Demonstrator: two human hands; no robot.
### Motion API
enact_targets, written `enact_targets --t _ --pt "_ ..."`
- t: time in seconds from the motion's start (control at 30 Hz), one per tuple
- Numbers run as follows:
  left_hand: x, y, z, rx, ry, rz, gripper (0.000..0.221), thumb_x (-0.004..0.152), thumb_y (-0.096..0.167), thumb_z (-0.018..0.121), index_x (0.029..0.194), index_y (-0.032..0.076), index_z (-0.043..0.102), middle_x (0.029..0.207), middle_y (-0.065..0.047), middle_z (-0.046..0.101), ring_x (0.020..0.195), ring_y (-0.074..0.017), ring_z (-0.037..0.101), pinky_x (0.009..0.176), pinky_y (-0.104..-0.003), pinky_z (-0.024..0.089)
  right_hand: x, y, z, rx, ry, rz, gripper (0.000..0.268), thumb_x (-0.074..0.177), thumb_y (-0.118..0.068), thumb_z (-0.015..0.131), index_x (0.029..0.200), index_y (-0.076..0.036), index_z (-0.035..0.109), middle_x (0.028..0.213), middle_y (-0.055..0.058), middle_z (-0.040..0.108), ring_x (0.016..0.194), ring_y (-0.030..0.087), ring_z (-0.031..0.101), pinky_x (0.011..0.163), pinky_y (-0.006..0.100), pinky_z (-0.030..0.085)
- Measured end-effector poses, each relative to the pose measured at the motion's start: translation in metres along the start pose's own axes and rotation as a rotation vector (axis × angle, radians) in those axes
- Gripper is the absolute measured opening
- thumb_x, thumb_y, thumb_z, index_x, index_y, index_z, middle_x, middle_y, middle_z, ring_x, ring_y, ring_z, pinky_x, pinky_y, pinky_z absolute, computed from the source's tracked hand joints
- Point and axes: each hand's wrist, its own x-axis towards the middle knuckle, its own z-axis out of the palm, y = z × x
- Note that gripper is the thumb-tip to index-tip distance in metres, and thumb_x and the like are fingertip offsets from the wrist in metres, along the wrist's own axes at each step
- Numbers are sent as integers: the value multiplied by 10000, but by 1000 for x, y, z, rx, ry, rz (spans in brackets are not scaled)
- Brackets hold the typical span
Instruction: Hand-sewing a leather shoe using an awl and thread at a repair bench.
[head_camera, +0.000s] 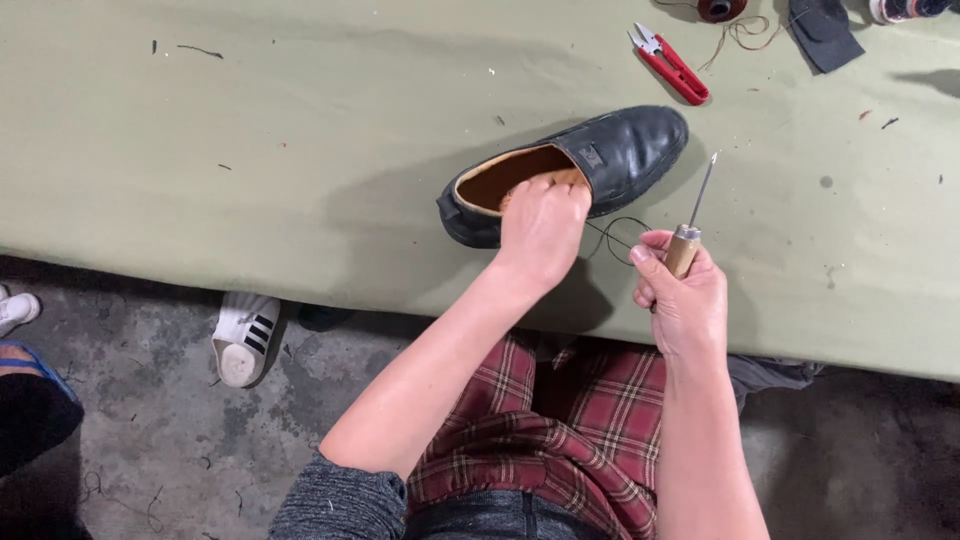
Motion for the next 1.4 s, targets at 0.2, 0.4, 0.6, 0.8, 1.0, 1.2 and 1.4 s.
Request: enact_targets --t 0.2,0.4,0.6,0.8,1.0,1.2,1.4 --pt "10 -27 -11 -204 -430 -173 105 781 75 675 873 97 723 750 -121 725 751 -408 716 676 -497 563 2 -18 -12 -32 2 6 203 933 -51 783 1092 -65 658 891 84 698 496 11 493 429 195 466" --pt "39 -42 0 -420 -586 -421 237 739 128 747 974 138 717 811 -118 745 809 -421 754 715 -519 593 1 -54 -2 -32 4 -51 237 933 -55 801 1112 -68 647 895 67 689 499 -2 497 437 179 466" --pt "54 -32 -34 -451 -724 -417 219 768 166 713 969 89 671 872 -161 740 949 -442 724 828 -550 574 0 -53 -11 -52 55 -74 300 879 -45 854 1086 -65 638 866 67 683 501 1 500 434 172 458" --pt "60 -33 -34 -468 -676 -443 161 783 110 657 942 129 673 810 -92 734 890 -405 733 796 -518 576 9 -50 -38 -342 63 -69 261 887 -6 819 1095 -27 662 812 73 644 484 33 452 401 204 385" --pt "67 -24 -44 -297 -677 -479 219 876 101 628 1084 63 685 920 -173 746 906 -407 751 800 -530 602 36 -52 -46 -513 78 -62 255 879 -32 785 1109 -65 681 813 48 663 527 46 466 420 207 428" --pt "62 -28 -45 -280 -601 -440 183 892 107 675 1056 25 680 934 -226 734 908 -477 726 806 -577 588 25 -77 -28 -371 62 -74 265 897 -15 791 1132 -46 674 845 77 660 559 44 482 429 198 412" --pt "29 -15 -41 165 147 76 225 975 131 585 1183 62 638 1006 -132 549 884 -306 565 684 -393 454 7 -82 -25 -368 -8 -137 277 894 -45 810 1137 -39 678 888 58 696 619 28 549 485 151 438"
